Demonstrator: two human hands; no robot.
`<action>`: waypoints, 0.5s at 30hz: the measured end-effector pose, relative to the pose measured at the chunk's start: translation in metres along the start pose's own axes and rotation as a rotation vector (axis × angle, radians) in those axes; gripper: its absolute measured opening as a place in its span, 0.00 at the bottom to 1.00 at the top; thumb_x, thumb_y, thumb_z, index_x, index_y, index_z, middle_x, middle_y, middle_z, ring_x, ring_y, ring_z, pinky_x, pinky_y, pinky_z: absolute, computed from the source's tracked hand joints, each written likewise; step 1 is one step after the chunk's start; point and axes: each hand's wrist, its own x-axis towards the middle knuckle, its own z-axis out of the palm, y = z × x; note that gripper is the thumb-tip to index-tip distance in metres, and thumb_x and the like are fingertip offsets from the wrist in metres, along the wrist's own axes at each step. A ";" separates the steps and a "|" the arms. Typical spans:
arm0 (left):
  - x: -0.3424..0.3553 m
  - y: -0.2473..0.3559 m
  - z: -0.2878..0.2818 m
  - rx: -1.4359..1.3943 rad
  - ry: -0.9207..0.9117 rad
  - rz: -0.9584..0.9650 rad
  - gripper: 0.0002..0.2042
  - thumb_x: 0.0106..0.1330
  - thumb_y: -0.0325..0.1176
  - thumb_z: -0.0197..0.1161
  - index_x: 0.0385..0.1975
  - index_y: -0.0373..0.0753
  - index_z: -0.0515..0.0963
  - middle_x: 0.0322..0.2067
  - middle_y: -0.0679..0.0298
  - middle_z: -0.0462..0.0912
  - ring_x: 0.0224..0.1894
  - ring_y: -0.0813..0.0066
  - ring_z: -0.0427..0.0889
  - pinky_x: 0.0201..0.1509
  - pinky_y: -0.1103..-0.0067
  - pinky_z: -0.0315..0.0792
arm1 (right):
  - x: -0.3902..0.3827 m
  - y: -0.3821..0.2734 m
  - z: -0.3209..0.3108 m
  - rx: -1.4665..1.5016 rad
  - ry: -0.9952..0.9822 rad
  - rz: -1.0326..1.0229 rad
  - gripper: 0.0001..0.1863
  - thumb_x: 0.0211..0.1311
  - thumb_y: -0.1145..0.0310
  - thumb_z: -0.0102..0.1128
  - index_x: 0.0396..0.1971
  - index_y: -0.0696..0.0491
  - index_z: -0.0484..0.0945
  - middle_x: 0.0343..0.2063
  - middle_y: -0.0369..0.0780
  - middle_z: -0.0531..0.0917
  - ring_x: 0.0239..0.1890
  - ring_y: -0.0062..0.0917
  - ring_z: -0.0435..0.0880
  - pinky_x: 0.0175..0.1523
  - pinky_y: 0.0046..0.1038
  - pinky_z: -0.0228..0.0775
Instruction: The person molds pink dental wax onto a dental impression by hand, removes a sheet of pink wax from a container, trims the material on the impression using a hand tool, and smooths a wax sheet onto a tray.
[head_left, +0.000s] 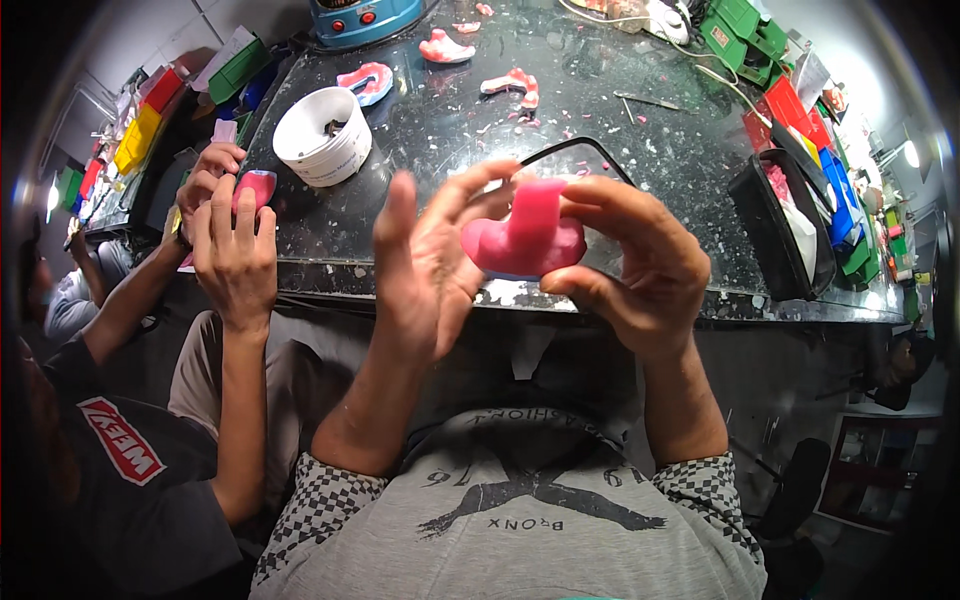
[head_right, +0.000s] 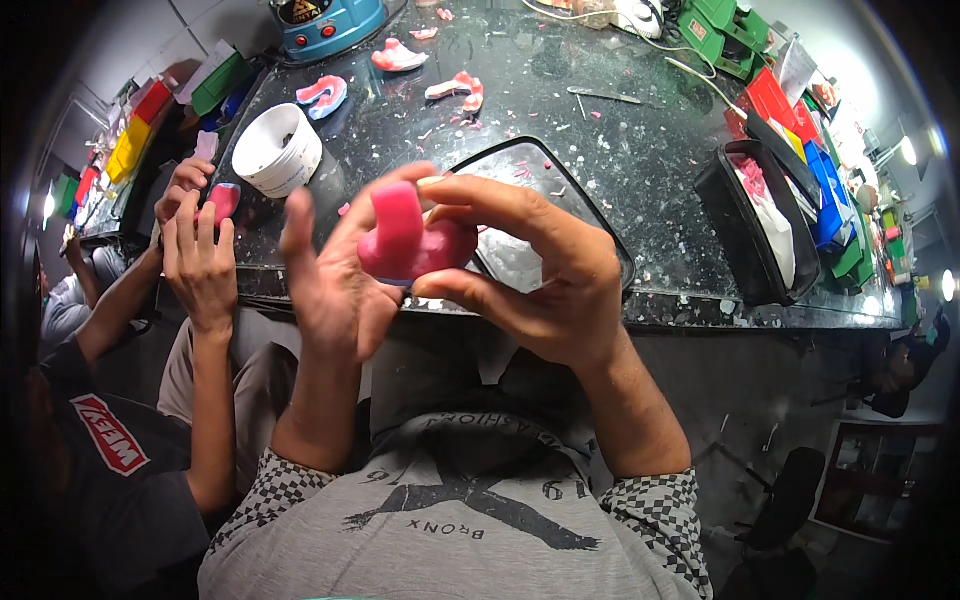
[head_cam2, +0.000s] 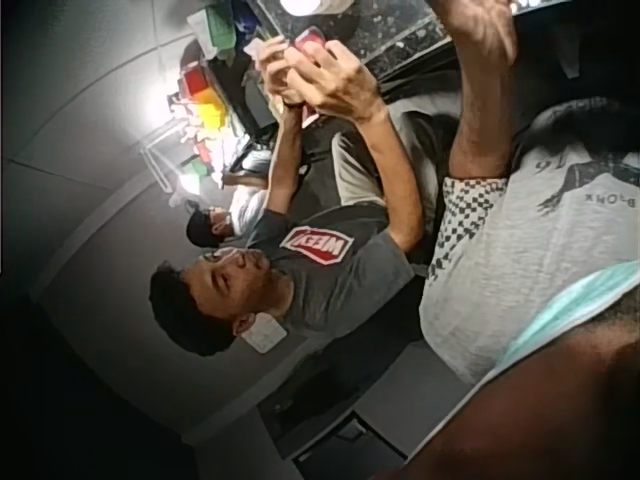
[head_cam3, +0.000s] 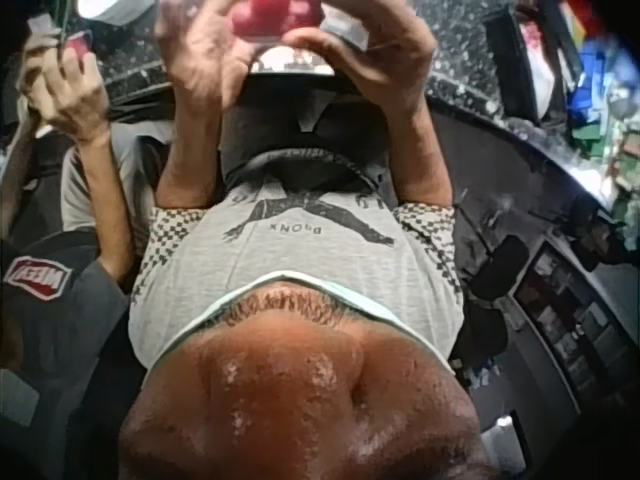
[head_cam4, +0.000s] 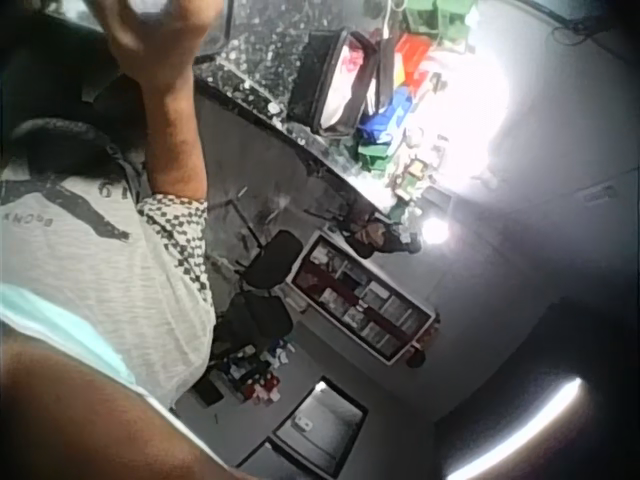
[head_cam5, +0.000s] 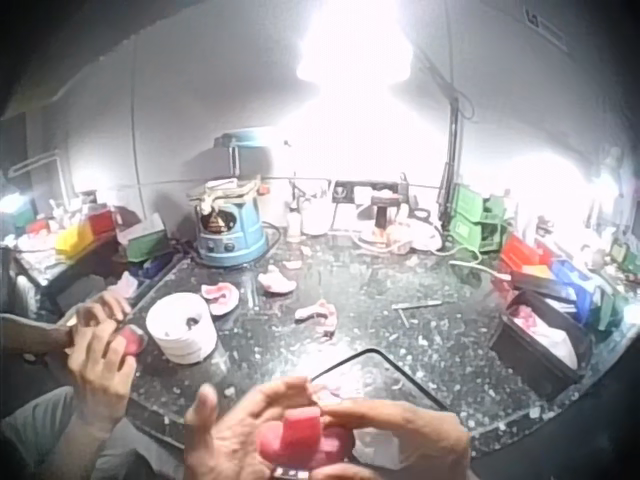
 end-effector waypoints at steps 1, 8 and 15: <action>0.002 -0.005 -0.009 0.273 -0.051 0.235 0.45 0.67 0.66 0.54 0.68 0.28 0.63 0.66 0.43 0.68 0.70 0.57 0.70 0.72 0.63 0.65 | 0.000 0.000 0.000 0.051 0.006 0.034 0.32 0.48 0.76 0.81 0.56 0.61 0.79 0.50 0.46 0.85 0.50 0.29 0.87 0.57 0.30 0.81; -0.011 0.002 -0.010 0.497 -0.165 0.599 0.29 0.53 0.14 0.75 0.58 0.25 0.75 0.57 0.48 0.80 0.57 0.62 0.83 0.61 0.70 0.78 | -0.005 0.004 0.002 0.098 0.027 0.017 0.28 0.49 0.77 0.80 0.51 0.63 0.79 0.48 0.45 0.85 0.51 0.29 0.86 0.59 0.32 0.81; -0.015 -0.008 -0.008 0.516 -0.045 0.698 0.33 0.52 0.15 0.76 0.61 0.25 0.71 0.57 0.46 0.79 0.58 0.63 0.82 0.64 0.68 0.79 | -0.002 0.003 0.005 -0.033 0.084 -0.116 0.27 0.46 0.75 0.82 0.49 0.62 0.83 0.46 0.44 0.89 0.48 0.29 0.88 0.54 0.30 0.81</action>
